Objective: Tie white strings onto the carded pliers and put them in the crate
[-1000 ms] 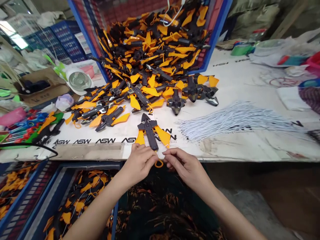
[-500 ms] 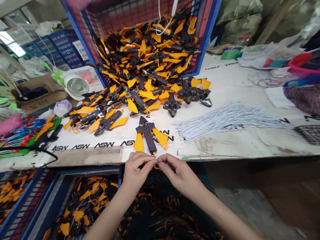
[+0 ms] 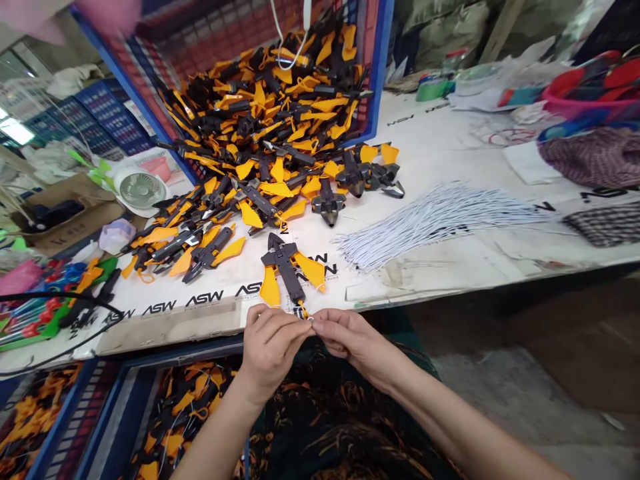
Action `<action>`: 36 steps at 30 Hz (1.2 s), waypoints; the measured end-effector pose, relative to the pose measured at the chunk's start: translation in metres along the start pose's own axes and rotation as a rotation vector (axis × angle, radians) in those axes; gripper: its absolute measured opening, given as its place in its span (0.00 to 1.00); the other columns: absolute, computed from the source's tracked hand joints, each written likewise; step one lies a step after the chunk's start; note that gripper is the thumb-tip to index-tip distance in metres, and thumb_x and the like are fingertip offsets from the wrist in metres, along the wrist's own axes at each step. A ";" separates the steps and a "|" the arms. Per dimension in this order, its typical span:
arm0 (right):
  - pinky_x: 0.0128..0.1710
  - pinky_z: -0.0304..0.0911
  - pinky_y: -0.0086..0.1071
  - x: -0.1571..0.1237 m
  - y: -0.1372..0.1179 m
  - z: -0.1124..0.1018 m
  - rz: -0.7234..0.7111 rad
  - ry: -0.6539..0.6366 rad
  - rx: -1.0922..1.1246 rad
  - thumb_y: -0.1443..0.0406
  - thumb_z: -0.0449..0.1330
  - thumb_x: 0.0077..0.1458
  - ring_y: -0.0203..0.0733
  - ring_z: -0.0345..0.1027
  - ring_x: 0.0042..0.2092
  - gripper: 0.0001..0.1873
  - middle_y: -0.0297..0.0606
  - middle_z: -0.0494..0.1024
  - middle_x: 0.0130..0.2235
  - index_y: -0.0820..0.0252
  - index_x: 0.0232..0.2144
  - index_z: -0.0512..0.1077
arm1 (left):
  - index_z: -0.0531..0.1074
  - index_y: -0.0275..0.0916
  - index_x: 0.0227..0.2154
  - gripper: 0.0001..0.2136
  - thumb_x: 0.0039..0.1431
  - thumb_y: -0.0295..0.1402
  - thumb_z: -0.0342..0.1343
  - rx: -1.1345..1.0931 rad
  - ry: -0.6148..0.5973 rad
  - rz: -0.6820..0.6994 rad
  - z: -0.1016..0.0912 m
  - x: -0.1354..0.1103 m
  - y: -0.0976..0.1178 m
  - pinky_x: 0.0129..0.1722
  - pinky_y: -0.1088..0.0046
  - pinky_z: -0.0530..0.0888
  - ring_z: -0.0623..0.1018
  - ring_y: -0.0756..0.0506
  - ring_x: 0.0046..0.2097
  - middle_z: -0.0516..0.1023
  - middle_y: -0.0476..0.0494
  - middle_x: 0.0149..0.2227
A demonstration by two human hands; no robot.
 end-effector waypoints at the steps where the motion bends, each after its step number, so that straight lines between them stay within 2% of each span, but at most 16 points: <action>1: 0.22 0.37 0.28 -0.001 -0.001 0.001 -0.017 0.008 0.006 0.48 0.69 0.45 0.30 0.39 0.23 0.22 0.23 0.54 0.21 0.61 0.28 0.71 | 0.75 0.41 0.36 0.05 0.58 0.26 0.62 -0.024 0.026 -0.060 0.001 -0.001 0.002 0.39 0.69 0.66 0.76 0.50 0.33 0.81 0.51 0.31; 3: 0.22 0.40 0.28 -0.003 -0.003 0.002 -0.100 0.040 -0.042 0.49 0.66 0.50 0.30 0.42 0.23 0.20 0.24 0.55 0.21 0.59 0.30 0.70 | 0.75 0.41 0.33 0.03 0.59 0.27 0.61 -0.130 0.070 -0.250 0.006 -0.003 0.003 0.39 0.70 0.67 0.76 0.50 0.33 0.79 0.51 0.30; 4: 0.22 0.44 0.28 -0.005 -0.006 0.002 -0.176 0.067 -0.105 0.50 0.64 0.54 0.31 0.47 0.23 0.18 0.26 0.59 0.22 0.59 0.31 0.70 | 0.74 0.41 0.31 0.02 0.60 0.28 0.60 -0.222 0.087 -0.389 0.009 -0.005 0.002 0.38 0.71 0.68 0.75 0.49 0.33 0.78 0.50 0.29; 6: 0.27 0.54 0.29 -0.009 -0.013 0.001 -0.396 0.133 -0.322 0.54 0.59 0.60 0.34 0.58 0.27 0.13 0.31 0.67 0.26 0.57 0.32 0.70 | 0.73 0.39 0.28 0.07 0.60 0.34 0.59 -0.491 0.095 -0.723 0.020 -0.011 0.000 0.35 0.73 0.68 0.74 0.49 0.32 0.75 0.49 0.27; 8: 0.33 0.60 0.31 -0.015 -0.021 0.001 -0.640 0.164 -0.593 0.62 0.56 0.63 0.38 0.65 0.33 0.07 0.35 0.73 0.31 0.56 0.34 0.71 | 0.70 0.38 0.24 0.13 0.58 0.41 0.59 -0.819 0.070 -1.026 0.033 -0.017 0.000 0.31 0.74 0.67 0.70 0.50 0.29 0.71 0.50 0.25; 9: 0.35 0.61 0.31 -0.017 -0.024 0.001 -0.736 0.161 -0.710 0.65 0.54 0.64 0.39 0.67 0.34 0.07 0.36 0.74 0.33 0.56 0.35 0.72 | 0.68 0.38 0.23 0.16 0.57 0.45 0.60 -0.956 0.046 -1.127 0.038 -0.018 0.002 0.30 0.74 0.67 0.68 0.51 0.28 0.69 0.50 0.23; 11: 0.36 0.62 0.32 -0.019 -0.028 0.001 -0.844 0.134 -0.854 0.68 0.53 0.64 0.39 0.69 0.35 0.09 0.38 0.75 0.34 0.55 0.37 0.73 | 0.67 0.37 0.22 0.19 0.54 0.48 0.61 -1.067 0.010 -1.197 0.042 -0.018 0.003 0.30 0.74 0.66 0.66 0.51 0.27 0.67 0.51 0.22; 12: 0.36 0.62 0.32 -0.019 -0.030 0.000 -0.846 0.123 -0.877 0.68 0.52 0.64 0.40 0.69 0.36 0.10 0.38 0.75 0.34 0.55 0.37 0.73 | 0.68 0.37 0.22 0.18 0.54 0.47 0.61 -1.024 -0.001 -1.179 0.040 -0.018 0.001 0.30 0.74 0.66 0.67 0.51 0.27 0.67 0.51 0.23; 14: 0.37 0.63 0.32 -0.016 -0.034 -0.003 -0.755 0.107 -0.849 0.66 0.53 0.65 0.40 0.69 0.37 0.09 0.39 0.76 0.35 0.55 0.36 0.74 | 0.71 0.37 0.25 0.14 0.57 0.43 0.61 -0.817 -0.022 -1.059 0.032 -0.015 -0.004 0.33 0.73 0.67 0.69 0.50 0.30 0.71 0.50 0.25; 17: 0.34 0.62 0.32 -0.008 -0.035 -0.007 -0.449 0.029 -0.671 0.59 0.57 0.62 0.39 0.67 0.34 0.10 0.36 0.75 0.31 0.57 0.32 0.74 | 0.73 0.39 0.28 0.08 0.59 0.36 0.60 -0.548 -0.085 -0.772 0.019 -0.008 -0.010 0.37 0.72 0.68 0.73 0.48 0.33 0.75 0.49 0.28; 21: 0.29 0.57 0.29 -0.004 -0.031 -0.008 -0.052 -0.138 -0.446 0.53 0.66 0.49 0.34 0.60 0.27 0.15 0.30 0.71 0.25 0.59 0.27 0.73 | 0.75 0.40 0.29 0.05 0.61 0.33 0.61 -0.490 -0.177 -0.404 0.011 0.001 -0.012 0.37 0.72 0.69 0.75 0.49 0.34 0.77 0.49 0.29; 24: 0.27 0.52 0.28 -0.004 -0.028 -0.006 0.072 -0.179 -0.398 0.56 0.66 0.46 0.32 0.54 0.25 0.13 0.28 0.67 0.22 0.59 0.23 0.72 | 0.75 0.40 0.29 0.04 0.60 0.32 0.61 -0.452 -0.234 -0.263 0.009 0.006 -0.011 0.38 0.71 0.69 0.76 0.49 0.34 0.78 0.49 0.28; 26: 0.26 0.51 0.28 -0.002 -0.025 -0.006 0.052 -0.130 -0.406 0.57 0.64 0.46 0.32 0.52 0.25 0.12 0.27 0.64 0.22 0.59 0.23 0.70 | 0.75 0.40 0.28 0.05 0.59 0.31 0.62 -0.363 -0.227 -0.278 0.008 0.006 -0.012 0.39 0.70 0.69 0.76 0.49 0.33 0.79 0.50 0.28; 30: 0.26 0.53 0.28 0.005 -0.015 -0.007 -0.123 0.035 -0.470 0.57 0.59 0.48 0.33 0.54 0.26 0.11 0.28 0.64 0.23 0.59 0.25 0.67 | 0.75 0.40 0.31 0.03 0.60 0.30 0.60 -0.242 -0.188 -0.393 0.010 0.000 -0.010 0.40 0.68 0.69 0.77 0.47 0.35 0.80 0.48 0.30; 33: 0.25 0.52 0.28 0.008 -0.008 -0.006 -0.240 0.135 -0.612 0.59 0.57 0.51 0.33 0.54 0.25 0.09 0.27 0.63 0.22 0.58 0.27 0.66 | 0.74 0.40 0.32 0.04 0.61 0.27 0.55 -0.177 -0.146 -0.426 0.015 -0.006 -0.006 0.39 0.67 0.69 0.77 0.47 0.35 0.80 0.47 0.31; 36: 0.25 0.52 0.28 0.005 -0.007 -0.004 -0.343 0.189 -0.756 0.62 0.57 0.53 0.34 0.54 0.25 0.06 0.28 0.63 0.23 0.57 0.28 0.66 | 0.71 0.40 0.27 0.06 0.59 0.26 0.54 -0.071 -0.072 -0.437 0.018 -0.010 -0.003 0.39 0.66 0.67 0.76 0.47 0.31 0.78 0.49 0.27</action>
Point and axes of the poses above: each hand's wrist, its own x-axis towards the middle knuckle, its own z-axis out of the palm, y = z × x, the point moved 4 cm from there along x, towards the middle knuckle
